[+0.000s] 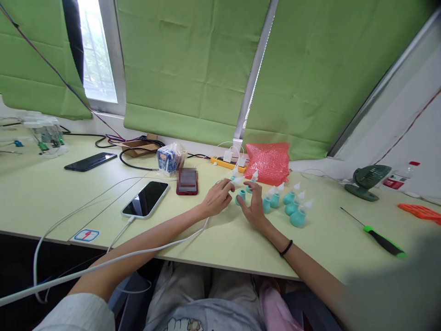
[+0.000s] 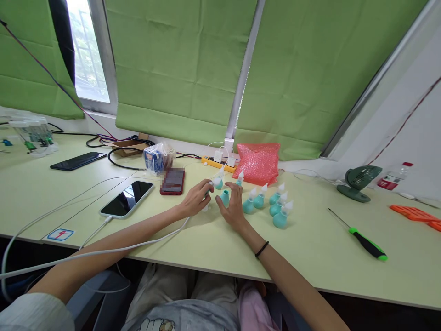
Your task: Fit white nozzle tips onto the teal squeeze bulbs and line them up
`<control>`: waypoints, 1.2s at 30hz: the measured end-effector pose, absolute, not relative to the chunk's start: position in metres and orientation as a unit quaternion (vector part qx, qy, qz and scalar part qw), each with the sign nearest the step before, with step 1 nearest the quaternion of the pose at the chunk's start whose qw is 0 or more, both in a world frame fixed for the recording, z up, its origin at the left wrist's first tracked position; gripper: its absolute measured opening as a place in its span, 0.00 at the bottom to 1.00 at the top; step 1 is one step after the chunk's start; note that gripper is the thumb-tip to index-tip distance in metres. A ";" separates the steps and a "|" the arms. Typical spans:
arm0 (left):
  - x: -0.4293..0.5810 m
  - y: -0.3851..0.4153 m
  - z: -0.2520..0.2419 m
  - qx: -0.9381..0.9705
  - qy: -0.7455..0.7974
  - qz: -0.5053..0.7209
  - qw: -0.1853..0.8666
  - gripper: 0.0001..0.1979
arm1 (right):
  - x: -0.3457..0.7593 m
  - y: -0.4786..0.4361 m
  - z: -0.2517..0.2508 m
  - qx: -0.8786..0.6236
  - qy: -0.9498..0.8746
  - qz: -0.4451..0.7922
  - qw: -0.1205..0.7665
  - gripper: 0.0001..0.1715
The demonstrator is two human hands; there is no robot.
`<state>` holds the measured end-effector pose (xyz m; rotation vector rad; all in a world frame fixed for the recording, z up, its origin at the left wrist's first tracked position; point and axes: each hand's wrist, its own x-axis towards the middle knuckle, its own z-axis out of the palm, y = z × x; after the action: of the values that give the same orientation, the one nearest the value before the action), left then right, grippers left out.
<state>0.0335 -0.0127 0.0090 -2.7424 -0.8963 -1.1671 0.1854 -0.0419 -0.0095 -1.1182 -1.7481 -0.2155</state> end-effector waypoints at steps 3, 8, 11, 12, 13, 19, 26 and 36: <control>0.032 -0.014 0.008 -0.901 -0.290 -0.321 0.028 0.11 | 0.184 -0.045 -0.009 -0.448 -0.736 -0.031 0.507 0.26; 0.030 -0.017 0.008 -0.908 -0.296 -0.291 0.048 0.17 | 0.183 -0.044 -0.011 -0.450 -0.746 0.040 0.489 0.15; 0.030 -0.015 0.007 -0.903 -0.292 -0.307 0.074 0.16 | 0.184 -0.043 -0.013 -0.445 -0.744 0.034 0.498 0.13; 0.029 -0.014 0.006 -0.902 -0.291 -0.308 0.083 0.14 | 0.184 -0.043 -0.013 -0.442 -0.741 0.038 0.504 0.14; 0.029 -0.013 0.006 -0.902 -0.291 -0.306 0.093 0.13 | 0.184 -0.043 -0.014 -0.438 -0.738 0.044 0.512 0.14; 0.027 -0.006 0.007 -0.904 -0.292 -0.283 0.130 0.16 | 0.183 -0.040 -0.016 -0.436 -0.709 0.097 0.546 0.12; 0.028 -0.001 0.009 -0.907 -0.293 -0.272 0.137 0.18 | 0.180 -0.038 -0.018 -0.451 -0.673 0.094 0.578 0.13; 0.024 0.012 0.005 -0.856 -0.405 -0.306 0.097 0.17 | 0.186 -0.035 -0.024 -0.465 -0.720 -0.028 0.514 0.08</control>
<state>0.0238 0.0118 0.0054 -2.5358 -1.2007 -0.9050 0.1857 -0.0353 -0.0236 -1.1179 -1.7316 -0.0670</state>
